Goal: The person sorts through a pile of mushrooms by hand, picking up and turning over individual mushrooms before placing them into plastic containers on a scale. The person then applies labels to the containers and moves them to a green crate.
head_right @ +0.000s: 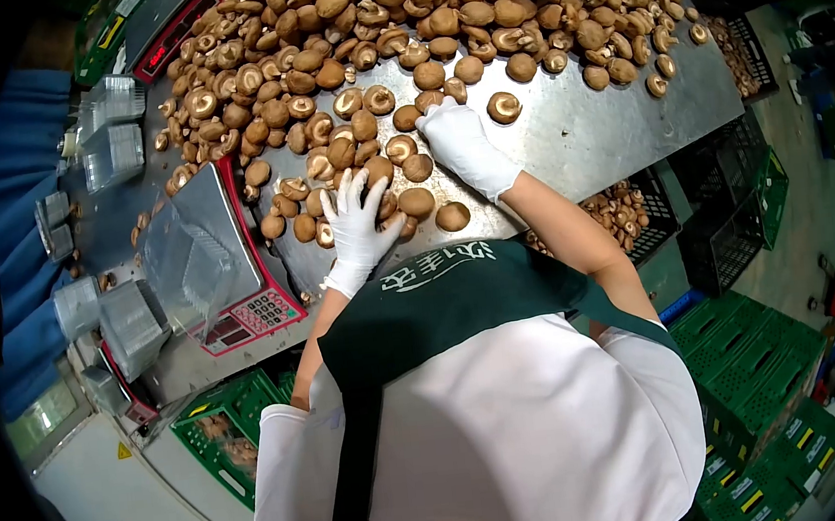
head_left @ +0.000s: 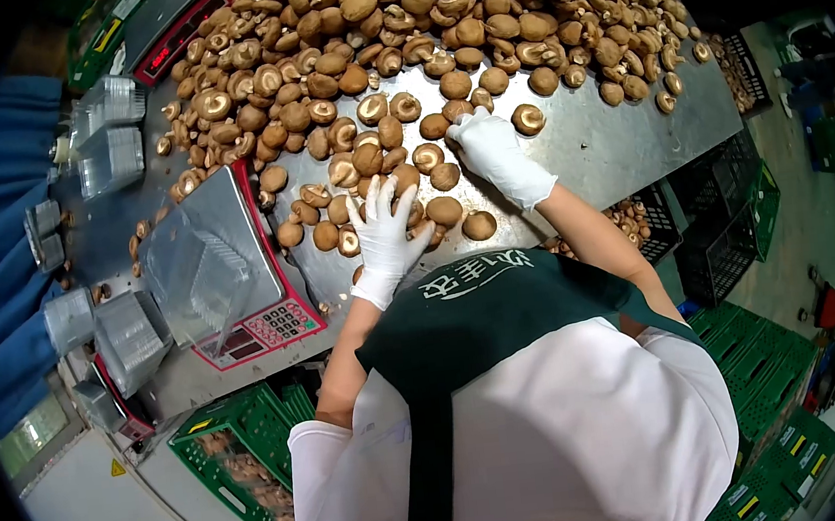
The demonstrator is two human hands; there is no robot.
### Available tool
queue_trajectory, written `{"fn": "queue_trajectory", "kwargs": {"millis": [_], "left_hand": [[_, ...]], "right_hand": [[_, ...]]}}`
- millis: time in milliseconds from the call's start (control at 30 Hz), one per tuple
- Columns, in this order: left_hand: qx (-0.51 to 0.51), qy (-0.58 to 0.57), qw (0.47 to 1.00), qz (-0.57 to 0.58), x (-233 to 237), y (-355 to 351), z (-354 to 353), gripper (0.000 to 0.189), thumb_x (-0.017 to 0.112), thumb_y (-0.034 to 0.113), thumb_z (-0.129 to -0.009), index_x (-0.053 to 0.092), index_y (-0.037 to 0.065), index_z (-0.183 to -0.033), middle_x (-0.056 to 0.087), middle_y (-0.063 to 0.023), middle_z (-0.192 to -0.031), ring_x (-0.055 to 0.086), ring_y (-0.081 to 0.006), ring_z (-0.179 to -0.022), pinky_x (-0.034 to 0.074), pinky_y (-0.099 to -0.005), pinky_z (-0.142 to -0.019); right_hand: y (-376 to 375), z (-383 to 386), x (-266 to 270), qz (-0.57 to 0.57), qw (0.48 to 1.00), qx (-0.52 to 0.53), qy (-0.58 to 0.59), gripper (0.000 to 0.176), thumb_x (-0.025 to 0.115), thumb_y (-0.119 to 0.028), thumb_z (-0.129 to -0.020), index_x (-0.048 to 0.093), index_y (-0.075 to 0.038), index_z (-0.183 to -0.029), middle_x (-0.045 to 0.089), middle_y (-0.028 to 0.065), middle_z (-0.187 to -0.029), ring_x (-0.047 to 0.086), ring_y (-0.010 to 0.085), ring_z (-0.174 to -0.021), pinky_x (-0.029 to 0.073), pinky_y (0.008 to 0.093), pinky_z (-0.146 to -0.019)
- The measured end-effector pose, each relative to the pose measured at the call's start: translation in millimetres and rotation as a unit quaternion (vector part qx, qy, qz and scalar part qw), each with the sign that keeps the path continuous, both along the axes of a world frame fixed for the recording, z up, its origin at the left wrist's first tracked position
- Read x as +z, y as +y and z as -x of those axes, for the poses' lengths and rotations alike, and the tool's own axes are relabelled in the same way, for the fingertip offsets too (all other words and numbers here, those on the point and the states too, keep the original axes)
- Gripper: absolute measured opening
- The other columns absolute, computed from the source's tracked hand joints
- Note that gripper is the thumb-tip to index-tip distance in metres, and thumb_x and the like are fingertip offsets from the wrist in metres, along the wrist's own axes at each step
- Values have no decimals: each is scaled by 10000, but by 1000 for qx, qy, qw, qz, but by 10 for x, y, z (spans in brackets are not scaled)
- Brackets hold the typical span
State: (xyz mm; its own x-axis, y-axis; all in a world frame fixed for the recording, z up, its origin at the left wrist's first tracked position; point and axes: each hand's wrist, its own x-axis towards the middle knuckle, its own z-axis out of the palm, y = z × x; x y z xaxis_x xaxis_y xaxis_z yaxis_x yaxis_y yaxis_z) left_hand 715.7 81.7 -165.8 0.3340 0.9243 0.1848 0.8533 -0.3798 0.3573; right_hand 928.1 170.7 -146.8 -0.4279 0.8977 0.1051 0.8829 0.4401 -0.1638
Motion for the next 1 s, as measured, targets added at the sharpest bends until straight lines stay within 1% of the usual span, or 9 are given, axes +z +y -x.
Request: {"fn": "queue_trajectory", "kwargs": {"millis": [200,367,533,600,733,800,833,867,1000], "left_hand": [[21,-94,992,-77,-7,183,47,379,687,171,-755,606,135,-1124,575,-67,-1182,493,-251,-1180,261,-458,-1046],[80,-140,981,-108,39,288,200,266,657,115,-765,646,104,-1030,611,-65,-1097,536,-253,-1085,324,-413,-1002],[110,-182,971,-111,125,393,387,250,658,83,-756,650,58,-1004,627,-112,-1050,576,-293,-1014,413,-388,-923],[119,-192,969,-103,161,407,433,251,658,72,-753,650,54,-1004,627,-118,-1046,583,-291,-1002,426,-383,-908],[123,-186,968,-117,141,407,527,251,657,58,-753,651,47,-1003,625,-131,-1042,587,-291,-992,440,-378,-893],[130,-202,965,-104,107,410,548,249,655,51,-754,650,39,-1003,623,-141,-1038,588,-296,-985,450,-377,-884],[130,-209,964,-103,124,414,537,243,654,46,-757,649,31,-999,622,-146,-1038,589,-299,-980,455,-371,-879],[131,-210,964,-102,144,424,520,243,654,46,-757,649,31,-999,622,-146,-1038,589,-299,-980,455,-371,-879],[130,-222,963,-78,252,512,452,242,651,49,-764,644,33,-1005,624,-136,-1039,592,-292,-973,453,-363,-882]], "right_hand": [[-182,14,162,16,992,-6,127,149,619,-111,-700,616,-77,-845,614,92,-823,583,300,-814,513,383,-622],[-350,229,-48,-28,997,51,44,73,579,-83,-698,580,-46,-761,575,122,-685,572,269,-644,480,366,-499],[-319,342,-169,-48,998,31,-25,57,569,-76,-701,566,-42,-747,554,134,-648,567,255,-590,448,363,-439],[-341,362,-84,43,998,-37,-16,95,599,-128,-736,562,-58,-788,583,112,-728,593,280,-673,497,390,-564],[-356,143,140,65,993,2,100,165,648,-172,-726,586,-64,-835,609,120,-749,608,260,-655,508,358,-600],[-370,-10,305,231,934,-93,257,251,668,-206,-710,615,-95,-928,649,123,-790,633,271,-691,509,336,-651],[-349,-153,292,339,878,-141,306,316,704,-253,-705,627,-113,-978,670,97,-836,648,207,-750,513,294,-691],[-364,-311,315,351,850,-130,370,321,728,-252,-705,636,-94,-969,672,66,-844,635,153,-765,513,285,-695],[-545,-1063,509,353,850,-182,346,326,750,-239,-686,644,-55,-933,659,62,-832,623,153,-747,509,289,-688]]}}
